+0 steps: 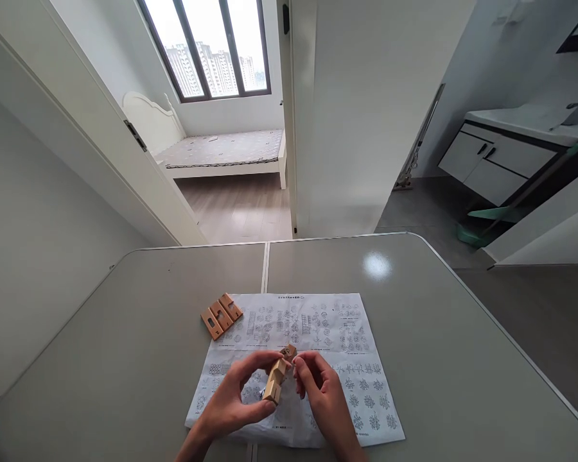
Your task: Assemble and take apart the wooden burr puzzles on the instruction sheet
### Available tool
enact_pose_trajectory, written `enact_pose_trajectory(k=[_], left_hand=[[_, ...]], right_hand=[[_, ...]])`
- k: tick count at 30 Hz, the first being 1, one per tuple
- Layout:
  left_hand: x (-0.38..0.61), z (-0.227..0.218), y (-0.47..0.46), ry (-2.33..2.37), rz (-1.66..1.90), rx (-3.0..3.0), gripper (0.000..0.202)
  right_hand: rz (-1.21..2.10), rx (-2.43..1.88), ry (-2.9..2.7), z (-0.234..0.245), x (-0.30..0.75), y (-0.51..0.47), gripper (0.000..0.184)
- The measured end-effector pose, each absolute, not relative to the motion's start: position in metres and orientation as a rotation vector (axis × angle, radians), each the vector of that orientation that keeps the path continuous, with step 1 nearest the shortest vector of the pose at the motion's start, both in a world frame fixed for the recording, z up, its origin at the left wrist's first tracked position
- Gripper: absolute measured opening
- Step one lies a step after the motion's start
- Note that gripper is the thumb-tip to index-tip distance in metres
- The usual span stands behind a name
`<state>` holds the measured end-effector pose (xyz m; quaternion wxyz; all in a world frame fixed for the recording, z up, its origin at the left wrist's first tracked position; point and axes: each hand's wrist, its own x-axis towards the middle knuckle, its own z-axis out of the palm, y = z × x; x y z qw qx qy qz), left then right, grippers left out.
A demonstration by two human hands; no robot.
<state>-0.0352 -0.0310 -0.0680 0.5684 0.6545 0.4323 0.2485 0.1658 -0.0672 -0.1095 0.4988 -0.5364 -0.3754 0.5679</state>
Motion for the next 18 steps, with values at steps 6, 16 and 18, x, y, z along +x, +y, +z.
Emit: enact_pose_trajectory(k=[6,16,18], left_hand=[[-0.047,-0.079,-0.028,1.38,0.707,1.682,0.061],[-0.073,-0.101,-0.014,1.41,0.604,1.983,0.056],[-0.074,-0.099,-0.006,1.36,0.51,2.006,0.058]], right_hand=[[1.284,-1.42,-0.92,-0.117,0.169,-0.071,0.048],[1.037,-1.541,-1.375,-0.139,0.167,-0.083,0.029],[0.97,-1.539,-1.472,-0.142,0.167,-0.083,0.027]])
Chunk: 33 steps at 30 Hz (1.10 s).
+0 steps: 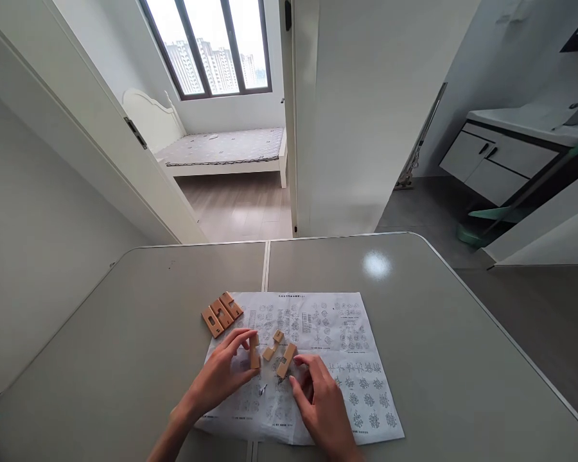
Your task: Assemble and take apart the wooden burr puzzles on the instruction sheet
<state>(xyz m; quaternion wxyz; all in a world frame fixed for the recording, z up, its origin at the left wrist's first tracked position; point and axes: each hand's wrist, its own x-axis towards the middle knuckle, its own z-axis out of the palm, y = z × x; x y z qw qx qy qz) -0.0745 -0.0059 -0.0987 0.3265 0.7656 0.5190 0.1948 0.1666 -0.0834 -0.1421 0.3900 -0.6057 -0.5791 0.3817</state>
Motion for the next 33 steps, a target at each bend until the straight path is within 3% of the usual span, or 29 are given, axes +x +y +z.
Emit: enact_pose_trajectory(k=[4,11,13,19,25,33], left_hand=[[-0.071,-0.094,0.009,1.23,0.39,2.084,0.061],[-0.051,-0.093,0.023,1.094,0.28,2.194,0.096],[-0.045,-0.094,0.024,1.082,0.282,2.224,0.093],[-0.034,-0.094,0.016,1.113,0.328,2.192,0.054],[-0.051,-0.099,-0.002,1.257,0.507,2.058,0.052],[-0.124,-0.1,-0.03,1.853,0.777,1.85,0.054]], right_hand=[[0.826,-1.551,-1.609,-0.146,0.163,-0.082,0.032],[0.714,-1.575,-1.762,-0.146,0.157,-0.073,0.038],[0.717,-1.578,-1.762,-0.146,0.158,-0.07,0.039],[0.792,-1.56,-1.716,-0.145,0.161,-0.066,0.036],[0.838,-1.515,-1.675,-0.143,0.161,-0.066,0.03],[0.895,-1.542,-1.653,-0.146,0.16,-0.068,0.031]])
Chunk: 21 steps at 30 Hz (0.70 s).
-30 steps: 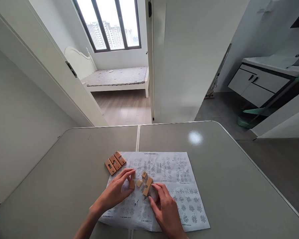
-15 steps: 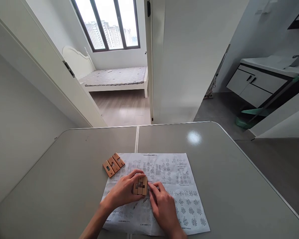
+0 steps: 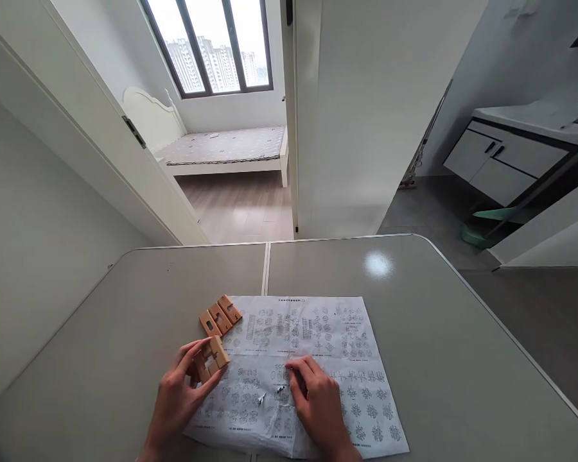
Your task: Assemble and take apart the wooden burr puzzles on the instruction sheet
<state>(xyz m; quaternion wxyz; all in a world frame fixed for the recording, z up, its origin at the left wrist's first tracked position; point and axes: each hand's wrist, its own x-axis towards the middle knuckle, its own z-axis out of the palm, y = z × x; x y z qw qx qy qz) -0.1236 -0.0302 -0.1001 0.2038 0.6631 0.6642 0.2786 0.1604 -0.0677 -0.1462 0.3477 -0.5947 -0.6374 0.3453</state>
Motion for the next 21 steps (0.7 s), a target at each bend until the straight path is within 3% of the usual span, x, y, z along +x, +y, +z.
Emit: enact_pose_trajectory(k=[6,16,21], left_hand=[[-0.153,-0.099,-0.028,2.176,0.752,1.722,0.058],[-0.137,-0.106,-0.004,2.154,0.696,1.801,0.061],[-0.145,-0.109,0.0,2.223,0.865,1.678,0.07]], right_hand=[[0.902,-1.524,-1.643,-0.148,0.162,-0.067,0.03],[0.843,-1.522,-1.647,-0.143,0.16,-0.063,0.033],[0.796,-1.515,-1.665,-0.148,0.161,-0.063,0.027]])
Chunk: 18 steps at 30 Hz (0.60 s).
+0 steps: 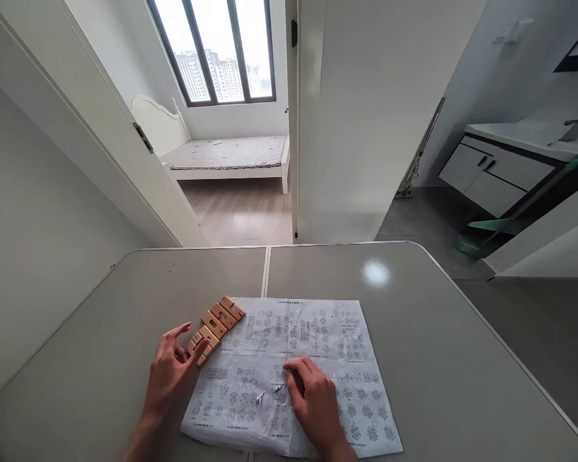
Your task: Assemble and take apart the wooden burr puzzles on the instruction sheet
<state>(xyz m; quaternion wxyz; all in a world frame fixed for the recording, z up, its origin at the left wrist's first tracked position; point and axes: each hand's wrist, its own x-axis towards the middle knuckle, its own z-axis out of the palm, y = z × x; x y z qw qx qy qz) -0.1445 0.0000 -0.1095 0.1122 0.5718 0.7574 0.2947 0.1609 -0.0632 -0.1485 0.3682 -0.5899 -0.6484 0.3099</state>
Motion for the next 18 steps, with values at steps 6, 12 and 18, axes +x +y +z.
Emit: enact_pose_trajectory(k=[6,12,18], left_hand=[[-0.184,-0.116,0.038,2.193,0.996,1.831,0.059],[-0.198,-0.133,0.079,2.236,0.769,1.95,0.037],[-0.196,-0.138,0.068,2.212,0.612,1.897,0.039]], right_hand=[[0.859,-1.411,-1.808,-0.14,0.163,-0.045,0.023],[1.025,-1.274,-1.709,-0.139,0.158,-0.003,0.024],[1.041,-1.341,-1.594,-0.16,0.154,0.012,0.028]])
